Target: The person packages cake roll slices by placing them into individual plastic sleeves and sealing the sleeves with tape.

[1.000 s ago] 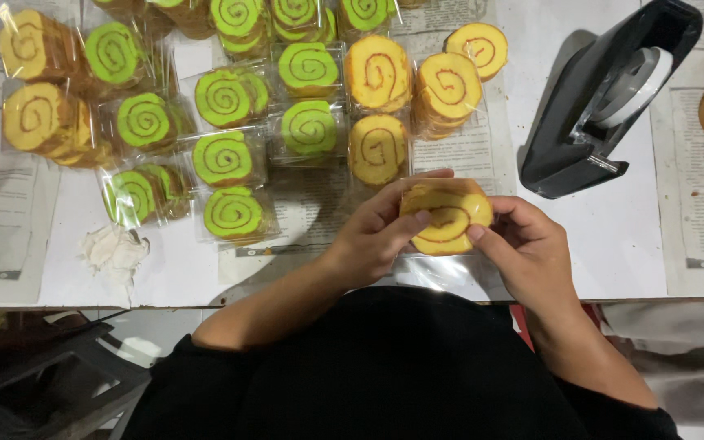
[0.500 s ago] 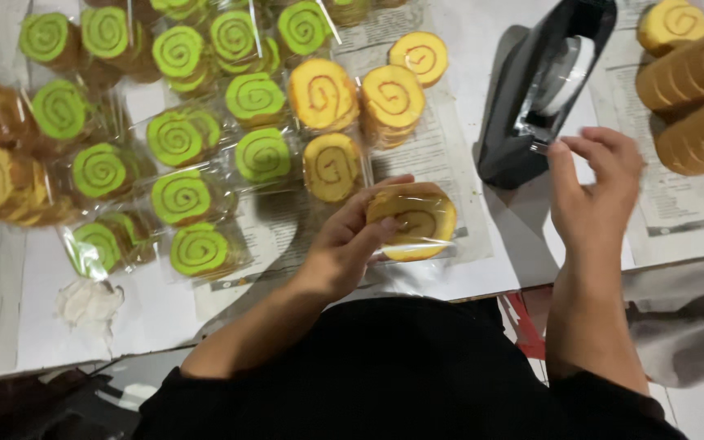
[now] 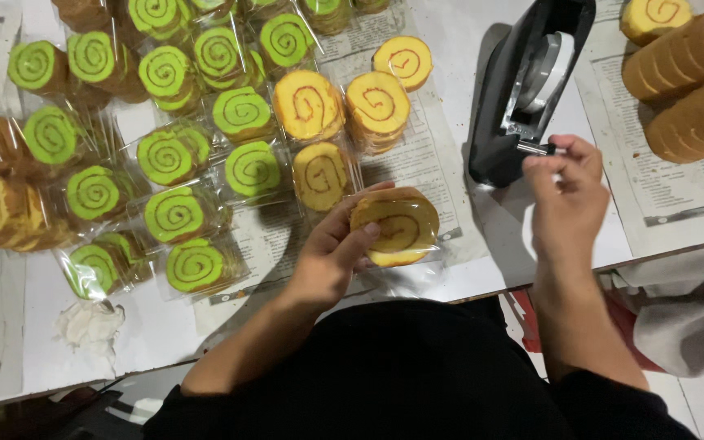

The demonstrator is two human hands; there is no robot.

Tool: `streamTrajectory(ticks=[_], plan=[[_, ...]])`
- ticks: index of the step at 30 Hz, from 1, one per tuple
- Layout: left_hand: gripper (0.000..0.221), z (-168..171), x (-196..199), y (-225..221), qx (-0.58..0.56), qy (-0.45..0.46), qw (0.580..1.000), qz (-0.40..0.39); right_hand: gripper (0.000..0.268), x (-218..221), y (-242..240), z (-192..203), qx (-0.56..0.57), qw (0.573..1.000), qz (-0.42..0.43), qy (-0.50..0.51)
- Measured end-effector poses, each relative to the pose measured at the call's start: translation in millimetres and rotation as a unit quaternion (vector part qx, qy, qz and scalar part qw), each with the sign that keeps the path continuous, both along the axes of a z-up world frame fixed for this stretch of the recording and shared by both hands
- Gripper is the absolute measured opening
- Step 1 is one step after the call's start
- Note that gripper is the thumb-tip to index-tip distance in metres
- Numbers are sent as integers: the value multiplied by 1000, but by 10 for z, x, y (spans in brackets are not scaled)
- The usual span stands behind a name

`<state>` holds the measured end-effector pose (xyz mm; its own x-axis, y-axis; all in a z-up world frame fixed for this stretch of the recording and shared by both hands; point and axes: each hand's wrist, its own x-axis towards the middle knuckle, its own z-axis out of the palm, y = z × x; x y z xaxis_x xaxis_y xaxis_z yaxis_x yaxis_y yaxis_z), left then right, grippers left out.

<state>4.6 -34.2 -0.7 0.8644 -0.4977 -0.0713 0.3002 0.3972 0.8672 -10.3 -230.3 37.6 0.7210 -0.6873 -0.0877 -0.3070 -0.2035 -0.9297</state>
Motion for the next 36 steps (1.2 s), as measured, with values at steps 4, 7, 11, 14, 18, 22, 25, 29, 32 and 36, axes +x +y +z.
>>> streamTrajectory(ticks=[4, 7, 11, 14, 18, 22, 25, 29, 32, 36], plan=[[40, 42, 11, 17, 1, 15, 1000, -1, 10, -18, -278, -721, -96, 988, 23, -115], [40, 36, 8, 26, 17, 41, 999, -5, 17, -6, -286, -786, -142, 970, 35, -193], [40, -4, 11, 35, 9, 28, 1000, -4, 10, -9, -305, -781, -258, 938, 58, -223], [38, 14, 8, 64, 28, 7, 1000, 2, 10, -42, -309, -864, -292, 928, 60, -222], [37, -45, 19, 102, -29, -32, 999, -11, 15, -137, -139, -661, -359, 883, 108, -283], [31, -136, 2, 86, -36, -102, 994, 5, 8, -286, 150, -340, -249, 900, 207, -291], [34, -157, -25, 65, -129, -28, 991, -3, 9, -242, 313, -179, -169, 860, 362, -318], [30, -181, -31, 108, -46, -101, 994, 10, 4, -121, 485, -73, -308, 810, 415, -276], [32, -170, -48, 140, -91, -91, 992, -2, 3, -76, 530, -94, -367, 797, 402, -261], [32, -129, -37, 184, -49, -140, 989, -1, 1, -59, 535, -25, -440, 765, 380, -278]])
